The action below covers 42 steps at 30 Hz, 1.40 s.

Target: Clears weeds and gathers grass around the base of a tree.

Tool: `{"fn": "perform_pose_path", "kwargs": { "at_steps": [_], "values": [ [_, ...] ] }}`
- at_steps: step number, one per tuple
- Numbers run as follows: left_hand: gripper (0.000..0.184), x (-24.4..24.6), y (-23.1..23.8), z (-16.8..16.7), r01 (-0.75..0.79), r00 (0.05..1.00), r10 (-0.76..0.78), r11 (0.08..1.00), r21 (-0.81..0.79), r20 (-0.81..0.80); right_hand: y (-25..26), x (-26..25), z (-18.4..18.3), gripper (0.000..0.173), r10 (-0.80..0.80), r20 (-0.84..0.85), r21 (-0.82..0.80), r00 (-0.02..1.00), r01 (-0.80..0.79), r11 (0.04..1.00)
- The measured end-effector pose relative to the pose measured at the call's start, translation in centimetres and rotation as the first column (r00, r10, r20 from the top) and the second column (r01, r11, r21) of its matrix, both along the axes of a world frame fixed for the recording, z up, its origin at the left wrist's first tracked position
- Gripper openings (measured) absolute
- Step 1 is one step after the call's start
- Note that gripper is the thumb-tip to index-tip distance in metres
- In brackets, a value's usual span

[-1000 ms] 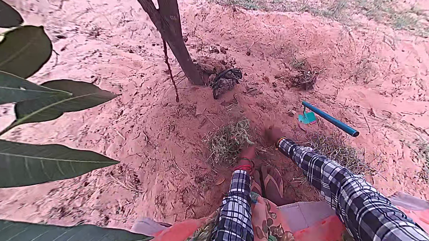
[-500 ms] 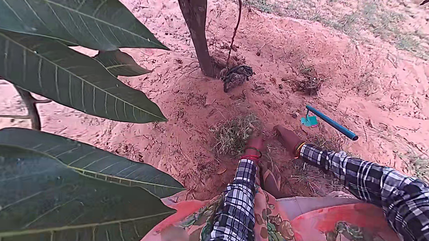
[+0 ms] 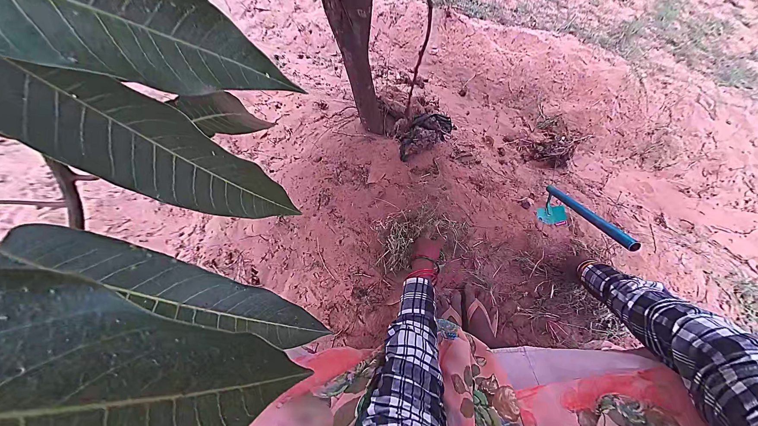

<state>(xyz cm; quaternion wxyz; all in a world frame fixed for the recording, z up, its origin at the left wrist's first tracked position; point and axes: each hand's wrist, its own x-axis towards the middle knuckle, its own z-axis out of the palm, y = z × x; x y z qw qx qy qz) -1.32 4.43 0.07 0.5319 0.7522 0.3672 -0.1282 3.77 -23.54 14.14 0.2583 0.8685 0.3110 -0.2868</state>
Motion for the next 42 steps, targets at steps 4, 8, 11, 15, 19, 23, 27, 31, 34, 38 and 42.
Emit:
{"fn": "perform_pose_path", "kwargs": {
  "at_steps": [4, 8, 11, 15, 19, 23, 27, 31, 34, 38, 42],
  "values": [
    [0.046, 0.9, -3.6, 0.9, 0.208, 0.976, -0.208, 0.978, -0.009, -0.066, -0.3, 4.2, -9.7, 0.033, -0.340, 0.134, 0.438, 0.931, 0.252, 0.863],
    [0.036, 1.4, -5.2, -0.8, 0.337, 0.935, -0.346, 0.936, -0.107, -0.083, 2.9, 8.2, -14.9, 0.031, 0.030, 0.138, 0.355, 0.990, -0.077, 0.932],
    [0.039, 0.7, -6.1, -2.1, 0.469, 0.861, -0.475, 0.880, -0.075, -0.184, 6.3, 4.9, -15.0, 0.045, 0.220, -0.060, 0.334, 0.974, -0.189, 0.924],
    [0.051, -0.6, -6.5, -4.0, 0.661, 0.718, -0.610, 0.749, 0.053, -0.337, 6.9, 2.3, -19.0, 0.055, 0.335, -0.226, 0.366, 0.915, -0.239, 0.899],
    [0.065, -0.6, -6.7, -5.0, 0.531, 0.827, -0.457, 0.826, 0.188, -0.326, 6.2, 3.7, -19.0, 0.042, -0.006, -0.273, 0.274, 0.962, 0.084, 0.958],
    [0.071, -0.8, -7.1, -7.3, 0.491, 0.859, -0.395, 0.814, 0.310, -0.326, 3.1, 9.2, -17.5, 0.030, -0.227, -0.177, 0.201, 0.958, 0.261, 0.944],
    [0.050, -1.6, -8.7, -9.5, 0.541, 0.831, -0.454, 0.793, 0.281, -0.320, 1.4, 12.4, -15.1, 0.037, -0.286, -0.138, 0.218, 0.948, 0.311, 0.925],
    [0.038, -0.9, -8.8, -7.3, 0.517, 0.848, -0.476, 0.839, 0.169, -0.232, 4.7, 11.0, -15.5, 0.042, -0.236, -0.142, 0.360, 0.961, 0.273, 0.892],
    [0.037, 0.0, -7.6, -5.1, 0.391, 0.920, -0.381, 0.890, 0.234, -0.092, 9.4, 8.3, -16.7, 0.050, -0.224, -0.215, 0.408, 0.951, 0.296, 0.864],
    [0.061, 0.5, -4.9, -4.2, 0.252, 0.967, -0.215, 0.861, 0.441, -0.134, 13.3, 5.8, -19.0, 0.068, -0.295, -0.254, 0.370, 0.921, 0.374, 0.850],
    [0.071, -0.8, -2.9, -5.3, 0.290, 0.942, -0.161, 0.832, 0.473, -0.294, 12.4, 5.8, -19.0, 0.051, -0.254, -0.235, 0.362, 0.938, 0.327, 0.873]
  ]
}}
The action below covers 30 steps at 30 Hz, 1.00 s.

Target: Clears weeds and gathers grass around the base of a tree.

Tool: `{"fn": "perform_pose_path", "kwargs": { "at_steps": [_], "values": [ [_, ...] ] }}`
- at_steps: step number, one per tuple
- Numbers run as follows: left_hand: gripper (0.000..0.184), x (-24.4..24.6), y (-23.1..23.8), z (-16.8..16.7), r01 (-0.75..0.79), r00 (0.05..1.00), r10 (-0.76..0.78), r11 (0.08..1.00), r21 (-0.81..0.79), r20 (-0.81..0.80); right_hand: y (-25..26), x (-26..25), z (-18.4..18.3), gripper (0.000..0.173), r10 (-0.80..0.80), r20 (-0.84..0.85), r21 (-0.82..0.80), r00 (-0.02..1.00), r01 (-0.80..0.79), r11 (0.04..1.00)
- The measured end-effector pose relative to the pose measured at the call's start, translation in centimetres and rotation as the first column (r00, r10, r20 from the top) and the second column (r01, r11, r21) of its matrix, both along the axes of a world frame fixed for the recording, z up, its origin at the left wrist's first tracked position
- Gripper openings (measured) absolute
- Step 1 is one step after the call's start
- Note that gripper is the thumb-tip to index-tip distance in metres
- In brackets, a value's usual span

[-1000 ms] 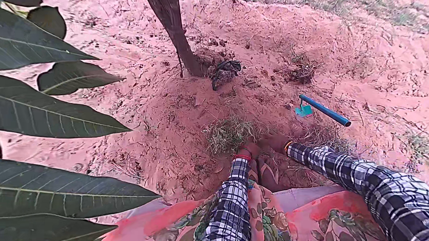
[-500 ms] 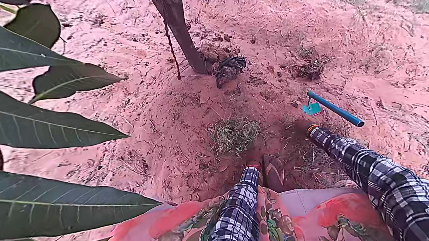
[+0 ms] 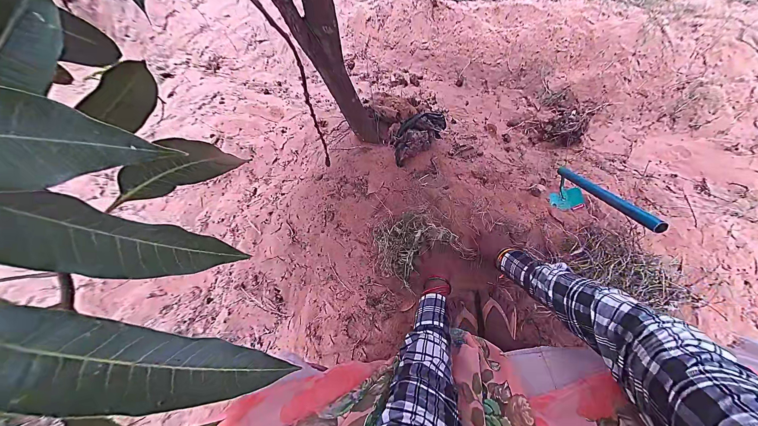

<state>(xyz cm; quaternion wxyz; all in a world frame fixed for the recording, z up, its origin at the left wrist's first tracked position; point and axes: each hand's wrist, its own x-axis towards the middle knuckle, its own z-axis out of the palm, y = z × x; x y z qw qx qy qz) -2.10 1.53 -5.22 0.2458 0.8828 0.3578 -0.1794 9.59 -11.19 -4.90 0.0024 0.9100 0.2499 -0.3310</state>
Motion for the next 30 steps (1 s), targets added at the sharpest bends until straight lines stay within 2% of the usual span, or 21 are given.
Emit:
{"fn": "perform_pose_path", "kwargs": {
  "at_steps": [2, 5, 7, 8, 10, 12, 14, 16, 18, 20, 22, 23, 24, 25, 27, 28, 30],
  "values": [
    [0.069, -0.4, -0.8, -0.9, 0.006, 1.000, -0.006, 1.000, -0.005, -0.020, -2.9, 2.6, -0.3, 0.049, 0.040, 0.071, -0.012, 0.997, -0.039, 0.999],
    [0.058, -0.8, -2.5, -3.5, -0.053, 0.998, 0.052, 0.996, -0.065, -0.020, -8.6, 7.2, 1.3, 0.048, 0.001, 0.176, -0.035, 0.984, 0.005, 0.999],
    [0.054, -1.0, -2.9, -3.9, 0.045, 0.997, -0.051, 0.993, -0.111, -0.054, -11.3, 8.8, 2.4, 0.039, -0.074, 0.237, -0.060, 0.969, 0.091, 0.994],
    [0.046, -1.0, -2.9, -3.6, 0.128, 0.990, -0.135, 0.982, -0.138, -0.040, -12.1, 9.1, 2.7, 0.035, -0.115, 0.256, -0.044, 0.960, 0.130, 0.990],
    [0.035, -0.5, -2.9, -2.3, 0.244, 0.969, -0.233, 0.954, -0.173, 0.078, -12.2, 8.5, 3.0, 0.035, -0.181, 0.242, -0.005, 0.953, 0.188, 0.982],
    [0.033, 0.4, -2.4, -0.3, 0.260, 0.938, -0.215, 0.956, -0.137, 0.273, -10.4, 6.9, 3.5, 0.042, -0.255, 0.170, 0.039, 0.952, 0.253, 0.967],
    [0.038, 1.1, -0.9, 1.6, 0.136, 0.855, -0.081, 0.988, -0.070, 0.513, -7.7, 5.0, 3.4, 0.042, -0.299, 0.081, 0.107, 0.951, 0.290, 0.951],
    [0.042, 0.9, 1.6, 3.2, -0.068, 0.697, 0.047, 0.998, 0.001, 0.716, -5.4, 4.0, 2.6, 0.036, -0.278, 0.052, 0.151, 0.959, 0.268, 0.952],
    [0.043, -0.4, 4.5, 4.8, -0.303, 0.582, 0.121, 0.950, 0.076, 0.804, -4.1, 3.5, 2.1, 0.040, -0.269, 0.058, 0.183, 0.961, 0.255, 0.950],
    [0.042, -2.0, 7.0, 5.5, -0.537, 0.502, 0.231, 0.839, 0.091, 0.834, -4.1, 3.4, 2.9, 0.034, -0.297, 0.061, 0.197, 0.953, 0.281, 0.939],
    [0.043, -3.3, 8.3, 4.4, -0.729, 0.451, 0.413, 0.682, 0.060, 0.791, -5.6, 4.5, 3.6, 0.032, -0.336, 0.083, 0.182, 0.938, 0.318, 0.931],
    [0.047, -3.7, 8.4, 3.4, -0.800, 0.467, 0.551, 0.597, 0.065, 0.692, -6.5, 5.3, 3.7, 0.034, -0.359, 0.105, 0.167, 0.928, 0.339, 0.926],
    [0.056, -4.0, 8.4, 2.0, -0.827, 0.501, 0.681, 0.558, 0.066, 0.534, -7.6, 6.2, 3.5, 0.033, -0.389, 0.132, 0.167, 0.912, 0.367, 0.915],
    [0.066, -4.3, 8.2, 0.6, -0.811, 0.560, 0.749, 0.583, 0.049, 0.356, -8.7, 7.3, 2.8, 0.032, -0.413, 0.172, 0.185, 0.894, 0.383, 0.905],
    [0.067, -4.6, 7.3, -1.3, -0.722, 0.690, 0.717, 0.692, 0.022, 0.099, -10.6, 9.1, 1.5, 0.045, -0.437, 0.203, 0.228, 0.876, 0.391, 0.891],
    [0.062, -4.7, 6.8, -1.7, -0.668, 0.744, 0.667, 0.743, 0.029, 0.043, -11.0, 9.5, 1.1, 0.049, -0.436, 0.213, 0.237, 0.874, 0.387, 0.891],
    [0.055, -4.7, 6.9, -2.3, -0.625, 0.781, 0.624, 0.781, 0.018, 0.029, -10.8, 9.3, 0.3, 0.056, -0.396, 0.212, 0.211, 0.893, 0.354, 0.911]
  ]
}}
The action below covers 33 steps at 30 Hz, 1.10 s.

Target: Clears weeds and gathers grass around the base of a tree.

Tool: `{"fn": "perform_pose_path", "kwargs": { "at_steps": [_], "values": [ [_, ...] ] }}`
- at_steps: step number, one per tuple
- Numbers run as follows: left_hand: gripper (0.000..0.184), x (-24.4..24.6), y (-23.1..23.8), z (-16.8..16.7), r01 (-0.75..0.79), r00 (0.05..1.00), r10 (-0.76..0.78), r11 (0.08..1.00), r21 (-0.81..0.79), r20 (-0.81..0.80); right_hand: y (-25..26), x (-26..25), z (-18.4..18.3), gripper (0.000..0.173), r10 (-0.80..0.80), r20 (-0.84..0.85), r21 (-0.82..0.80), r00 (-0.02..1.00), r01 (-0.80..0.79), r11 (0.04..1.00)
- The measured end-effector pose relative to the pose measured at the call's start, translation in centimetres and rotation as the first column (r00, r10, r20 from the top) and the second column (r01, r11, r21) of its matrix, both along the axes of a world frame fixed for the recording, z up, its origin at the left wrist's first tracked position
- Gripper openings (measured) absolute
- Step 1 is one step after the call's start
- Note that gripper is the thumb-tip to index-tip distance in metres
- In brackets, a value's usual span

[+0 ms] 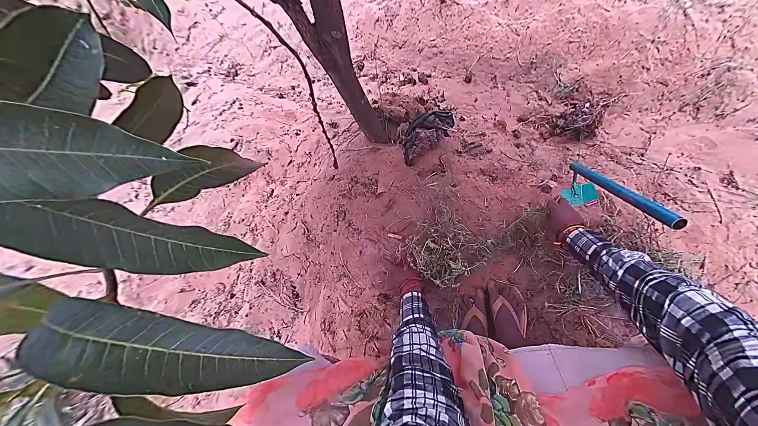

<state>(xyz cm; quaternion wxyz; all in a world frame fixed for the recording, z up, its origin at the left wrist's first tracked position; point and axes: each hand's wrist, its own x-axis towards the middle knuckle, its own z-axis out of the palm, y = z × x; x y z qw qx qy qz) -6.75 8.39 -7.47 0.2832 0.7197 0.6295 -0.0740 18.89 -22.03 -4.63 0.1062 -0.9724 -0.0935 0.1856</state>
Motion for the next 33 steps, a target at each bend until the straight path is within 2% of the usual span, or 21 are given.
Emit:
{"fn": "perform_pose_path", "kwargs": {
  "at_steps": [3, 5, 7, 9, 11, 12, 14, 16, 18, 19, 21, 23, 24, 26, 28, 31, 33],
  "values": [
    [0.045, 0.2, -0.4, 2.5, 0.178, 0.984, -0.180, 0.979, -0.098, -0.011, 1.8, -2.9, -0.9, 0.060, 0.144, -0.115, -0.083, 0.983, -0.154, 0.985],
    [0.046, 1.1, -1.5, 4.1, 0.269, 0.963, -0.270, 0.956, -0.117, 0.008, 3.2, -5.3, -1.6, 0.046, 0.207, -0.183, -0.148, 0.961, -0.235, 0.961],
    [0.043, 2.6, -1.7, 4.0, 0.299, 0.948, -0.292, 0.953, -0.040, 0.129, 4.9, -6.9, 0.1, 0.039, 0.257, -0.311, -0.206, 0.915, -0.329, 0.922],
    [0.034, 3.7, -1.0, 4.1, 0.265, 0.880, -0.278, 0.960, 0.089, 0.385, 5.5, -7.0, 0.3, 0.036, 0.350, -0.309, -0.195, 0.884, -0.419, 0.887],
    [0.030, 3.8, -0.3, 5.1, 0.211, 0.819, -0.260, 0.966, 0.152, 0.511, 5.6, -6.5, 0.1, 0.047, 0.363, -0.255, -0.173, 0.896, -0.412, 0.895],
    [0.032, 3.6, 0.0, 5.3, 0.130, 0.813, -0.208, 0.975, 0.178, 0.545, 5.3, -6.0, -0.1, 0.049, 0.338, -0.216, -0.168, 0.916, -0.375, 0.911],
    [0.043, 2.5, 0.7, 4.9, -0.143, 0.811, -0.005, 0.968, 0.206, 0.585, 4.3, -5.0, -0.1, 0.054, 0.293, -0.158, -0.167, 0.943, -0.318, 0.933],
    [0.054, 1.1, 1.2, 3.0, -0.404, 0.826, 0.260, 0.892, 0.202, 0.499, 2.7, -4.1, -0.3, 0.048, 0.263, -0.091, -0.166, 0.960, -0.275, 0.947],
    [0.081, -0.3, 1.2, 0.6, -0.501, 0.834, 0.445, 0.858, 0.110, 0.327, 1.6, -3.6, 0.1, 0.046, 0.234, -0.095, -0.209, 0.968, -0.249, 0.946],
    [0.086, -0.6, 0.8, -0.1, -0.491, 0.852, 0.464, 0.869, 0.064, 0.240, 1.5, -3.7, 0.8, 0.046, 0.215, -0.129, -0.249, 0.968, -0.242, 0.938],
    [0.071, 0.0, -0.3, 0.1, -0.397, 0.905, 0.387, 0.918, 0.024, 0.179, 1.5, -3.8, 1.6, 0.055, 0.201, -0.191, -0.302, 0.961, -0.252, 0.919],
    [0.045, 1.0, -0.5, 1.2, -0.250, 0.921, 0.253, 0.967, -0.048, 0.296, 1.7, -4.1, 1.5, 0.057, 0.214, -0.201, -0.322, 0.956, -0.271, 0.907],
    [0.034, 1.4, -0.3, 1.9, -0.184, 0.894, 0.200, 0.980, -0.078, 0.400, 1.9, -4.4, 1.3, 0.057, 0.238, -0.202, -0.332, 0.950, -0.295, 0.896],
    [0.028, 1.9, 0.4, 3.1, -0.126, 0.840, 0.129, 0.991, -0.041, 0.528, 2.3, -4.9, 0.7, 0.058, 0.300, -0.192, -0.340, 0.934, -0.350, 0.873],
    [0.028, 2.2, 1.1, 3.1, -0.193, 0.825, 0.122, 0.978, 0.072, 0.551, 2.3, -4.8, -0.4, 0.060, 0.345, -0.185, -0.344, 0.920, -0.389, 0.855],
    [0.041, 0.4, 1.7, 2.3, -0.373, 0.888, 0.285, 0.906, 0.201, 0.362, 2.2, -4.4, -1.2, 0.056, 0.354, -0.202, -0.321, 0.913, -0.403, 0.857],
    [0.052, -2.1, 0.1, 2.1, -0.453, 0.881, 0.404, 0.871, 0.190, 0.247, 2.2, -4.3, -0.5, 0.052, 0.350, -0.230, -0.329, 0.908, -0.411, 0.850]
  ]
}}
